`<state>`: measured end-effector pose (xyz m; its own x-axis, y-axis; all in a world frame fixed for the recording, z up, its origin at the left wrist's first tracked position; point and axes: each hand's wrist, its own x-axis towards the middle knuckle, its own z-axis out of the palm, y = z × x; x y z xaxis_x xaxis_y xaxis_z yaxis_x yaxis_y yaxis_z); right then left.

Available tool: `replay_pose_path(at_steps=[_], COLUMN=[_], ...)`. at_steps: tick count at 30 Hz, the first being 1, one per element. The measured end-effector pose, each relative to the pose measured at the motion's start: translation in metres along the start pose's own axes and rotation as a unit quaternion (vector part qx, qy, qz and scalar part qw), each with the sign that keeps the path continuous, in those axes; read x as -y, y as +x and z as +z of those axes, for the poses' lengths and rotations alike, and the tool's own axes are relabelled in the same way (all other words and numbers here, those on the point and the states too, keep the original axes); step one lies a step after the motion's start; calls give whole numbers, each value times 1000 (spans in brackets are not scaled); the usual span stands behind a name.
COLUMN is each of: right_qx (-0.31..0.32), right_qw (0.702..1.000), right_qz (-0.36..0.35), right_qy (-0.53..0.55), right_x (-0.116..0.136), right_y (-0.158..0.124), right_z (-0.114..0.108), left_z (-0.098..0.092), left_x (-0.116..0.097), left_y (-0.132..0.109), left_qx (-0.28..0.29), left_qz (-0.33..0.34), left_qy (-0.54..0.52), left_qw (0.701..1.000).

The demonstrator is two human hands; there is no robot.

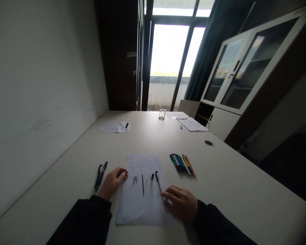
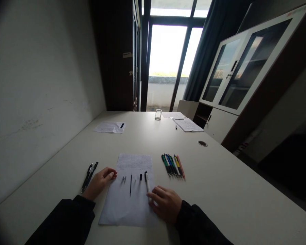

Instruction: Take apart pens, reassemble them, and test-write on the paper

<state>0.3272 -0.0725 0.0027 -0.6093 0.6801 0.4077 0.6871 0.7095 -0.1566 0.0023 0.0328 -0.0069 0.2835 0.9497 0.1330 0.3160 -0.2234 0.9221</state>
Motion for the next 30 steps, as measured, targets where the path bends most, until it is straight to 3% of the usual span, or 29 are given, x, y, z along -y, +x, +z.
replay_pose_path(at_steps=[11, 15, 20, 30], right_qx=[-16, -14, -22, -4], right_qw=[988, 986, 984, 983], right_qz=[146, 167, 178, 184], right_qy=[37, 20, 3, -9], right_x=[5, 9, 14, 17], right_y=[-15, -18, -18, -20], right_z=[-4, -1, -2, -1], left_z=[-7, -4, -1, 2], left_x=[0, 7, 10, 4], left_y=[-45, -60, -64, -64], left_qx=[12, 13, 16, 9], left_qz=[127, 166, 190, 187], left_qy=[156, 295, 356, 371], left_qw=[980, 941, 915, 910])
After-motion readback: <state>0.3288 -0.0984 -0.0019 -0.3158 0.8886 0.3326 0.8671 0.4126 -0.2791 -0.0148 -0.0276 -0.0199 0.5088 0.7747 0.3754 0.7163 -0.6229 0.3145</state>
